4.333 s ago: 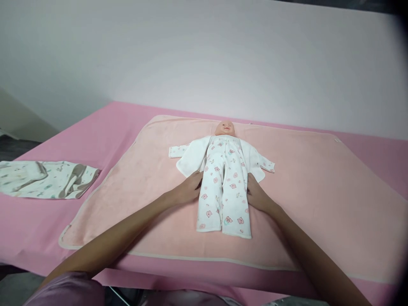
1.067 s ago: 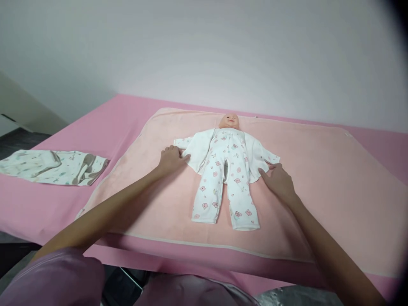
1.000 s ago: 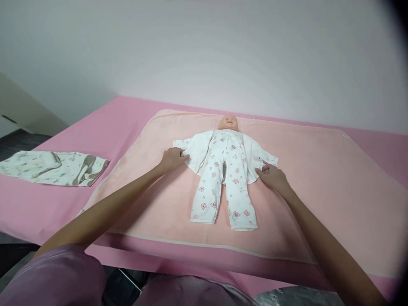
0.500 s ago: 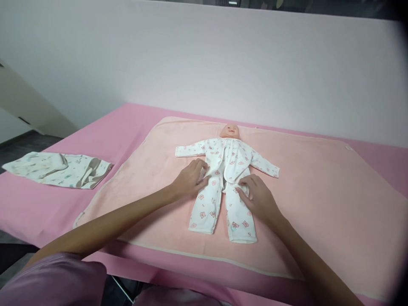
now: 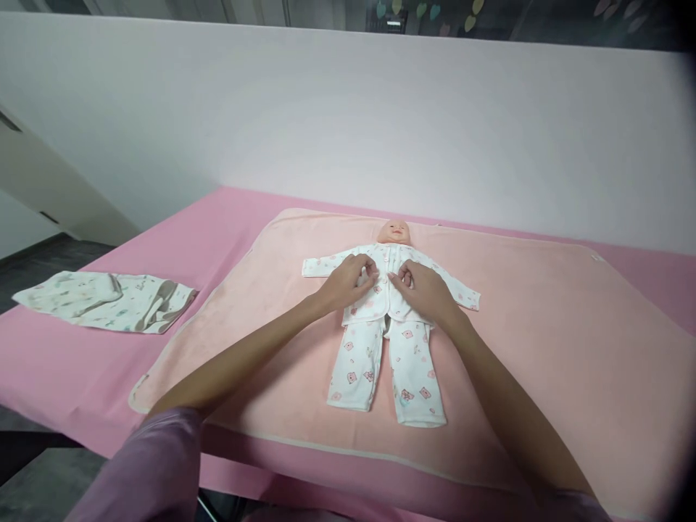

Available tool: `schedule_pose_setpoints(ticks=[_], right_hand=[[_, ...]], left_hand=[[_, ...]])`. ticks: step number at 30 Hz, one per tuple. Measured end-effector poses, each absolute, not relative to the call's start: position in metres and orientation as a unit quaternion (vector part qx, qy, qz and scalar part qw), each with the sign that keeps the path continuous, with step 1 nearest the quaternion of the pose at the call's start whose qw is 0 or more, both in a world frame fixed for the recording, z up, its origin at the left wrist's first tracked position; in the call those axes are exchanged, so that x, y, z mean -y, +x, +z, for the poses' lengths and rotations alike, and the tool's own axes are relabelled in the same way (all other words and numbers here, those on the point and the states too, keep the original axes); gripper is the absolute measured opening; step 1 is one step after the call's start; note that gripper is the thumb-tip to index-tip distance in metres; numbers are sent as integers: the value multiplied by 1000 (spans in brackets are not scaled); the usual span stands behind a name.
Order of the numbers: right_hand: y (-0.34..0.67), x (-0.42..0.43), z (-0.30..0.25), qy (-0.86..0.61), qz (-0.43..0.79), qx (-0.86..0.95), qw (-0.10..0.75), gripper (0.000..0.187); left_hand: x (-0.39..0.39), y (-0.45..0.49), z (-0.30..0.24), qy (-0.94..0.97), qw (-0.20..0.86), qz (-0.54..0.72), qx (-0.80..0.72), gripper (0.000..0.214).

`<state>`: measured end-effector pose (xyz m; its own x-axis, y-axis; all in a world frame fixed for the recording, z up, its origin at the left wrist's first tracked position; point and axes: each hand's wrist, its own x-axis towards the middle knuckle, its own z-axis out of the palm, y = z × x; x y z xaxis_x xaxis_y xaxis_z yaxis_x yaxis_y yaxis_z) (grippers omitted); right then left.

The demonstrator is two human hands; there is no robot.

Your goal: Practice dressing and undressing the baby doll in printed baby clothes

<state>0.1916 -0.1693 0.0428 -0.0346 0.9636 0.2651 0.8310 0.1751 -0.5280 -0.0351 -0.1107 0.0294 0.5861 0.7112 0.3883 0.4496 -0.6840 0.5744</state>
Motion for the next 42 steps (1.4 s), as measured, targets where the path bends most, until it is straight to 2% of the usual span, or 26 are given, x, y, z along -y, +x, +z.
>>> schedule_pose_setpoints(ticks=[6, 14, 17, 20, 22, 30, 36, 39, 42], right_hand=[[186, 147, 35, -708, 135, 642, 263, 39], [189, 150, 35, -721, 141, 630, 252, 16], [195, 146, 38, -694, 225, 614, 300, 16], [200, 143, 40, -632, 367, 577, 365, 25], [203, 146, 42, -602, 404, 580, 371, 31], [224, 165, 52, -544, 414, 664, 302, 31], [220, 164, 48, -514, 309, 748, 283, 24], [219, 163, 47, -520, 266, 760, 284, 14], [224, 162, 51, -501, 273, 761, 309, 15]], left_hand=[[76, -14, 49, 855, 367, 150, -336, 30], [81, -16, 54, 833, 405, 116, -358, 36], [82, -15, 54, 830, 408, 115, -362, 31], [83, -11, 53, 816, 433, 127, -362, 28], [84, -9, 52, 798, 451, 140, -374, 27], [84, -11, 44, 793, 477, 162, -342, 29], [82, -12, 42, 801, 464, 131, -354, 30], [81, -14, 45, 806, 460, 121, -352, 30], [79, -15, 47, 810, 460, 115, -346, 31]])
